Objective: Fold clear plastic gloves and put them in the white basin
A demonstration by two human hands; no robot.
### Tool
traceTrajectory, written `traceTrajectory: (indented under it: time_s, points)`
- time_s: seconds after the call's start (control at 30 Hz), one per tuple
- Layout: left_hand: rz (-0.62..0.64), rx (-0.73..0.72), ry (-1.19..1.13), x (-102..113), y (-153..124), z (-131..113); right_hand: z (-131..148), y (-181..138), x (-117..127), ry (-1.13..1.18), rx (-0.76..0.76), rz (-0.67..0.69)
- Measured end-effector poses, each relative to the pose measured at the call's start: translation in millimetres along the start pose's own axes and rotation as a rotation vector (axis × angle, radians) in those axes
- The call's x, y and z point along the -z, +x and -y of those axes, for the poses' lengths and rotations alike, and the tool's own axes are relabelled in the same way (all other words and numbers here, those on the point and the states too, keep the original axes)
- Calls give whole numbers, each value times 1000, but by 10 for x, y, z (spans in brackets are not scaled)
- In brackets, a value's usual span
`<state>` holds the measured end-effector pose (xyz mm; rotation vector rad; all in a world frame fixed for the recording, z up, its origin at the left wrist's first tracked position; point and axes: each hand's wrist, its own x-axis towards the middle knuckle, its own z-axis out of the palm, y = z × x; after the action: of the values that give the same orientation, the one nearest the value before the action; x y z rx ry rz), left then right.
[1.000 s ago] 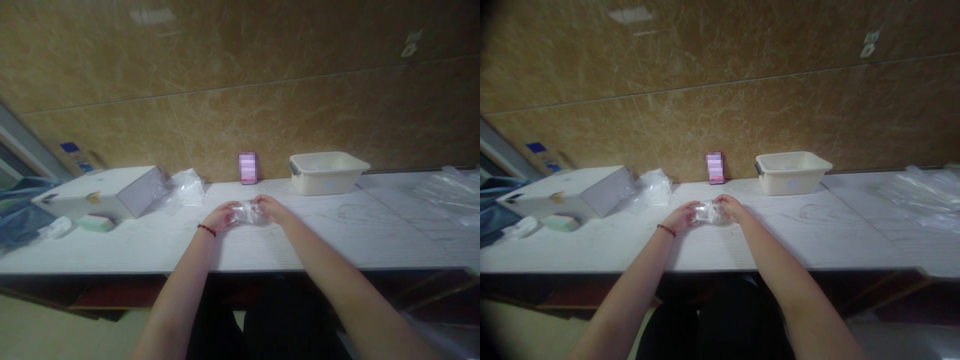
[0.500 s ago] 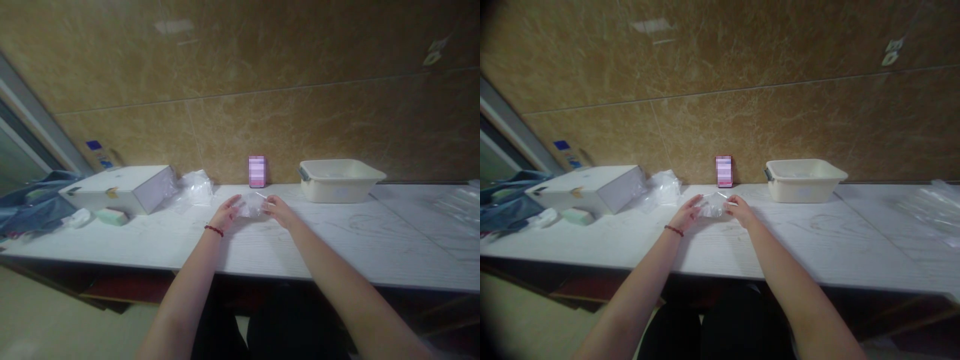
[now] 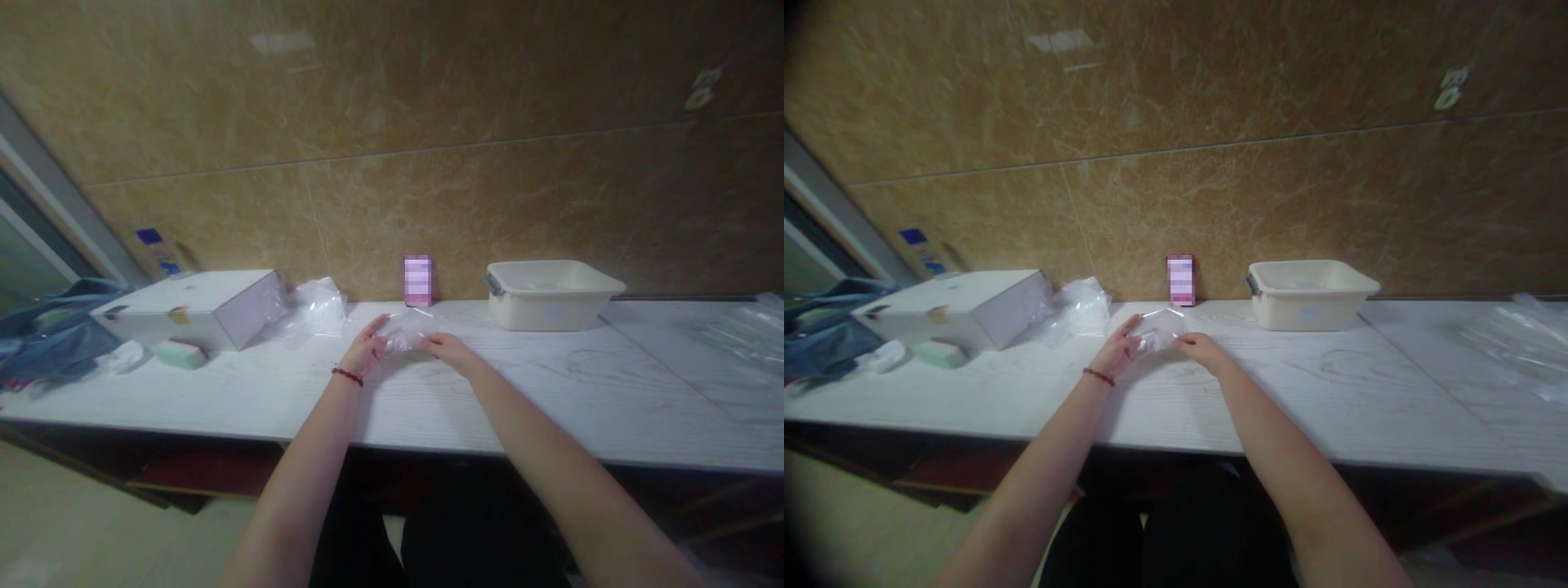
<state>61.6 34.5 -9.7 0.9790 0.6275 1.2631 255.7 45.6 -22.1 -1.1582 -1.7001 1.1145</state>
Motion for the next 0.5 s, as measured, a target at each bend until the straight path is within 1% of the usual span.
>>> traceTrajectory:
  time_s: [0.07, 0.17, 0.23, 0.37, 0.5]
  points:
    - [10, 9, 10, -14, -14, -12, 13, -11, -4, -29, 10, 19]
    - [41, 16, 12, -10, -20, -14, 17, -4, -1, -40, 15, -20]
    - [56, 22, 18, 6, -10, 0, 17, 4, 8, -16, 45, -46]
    - [88, 45, 53, 39, 8, 29, 17, 14, 36, 63, 121, -57]
    - [128, 79, 56, 44, -11, 23, 10, 25, 44, 117, 95, -70]
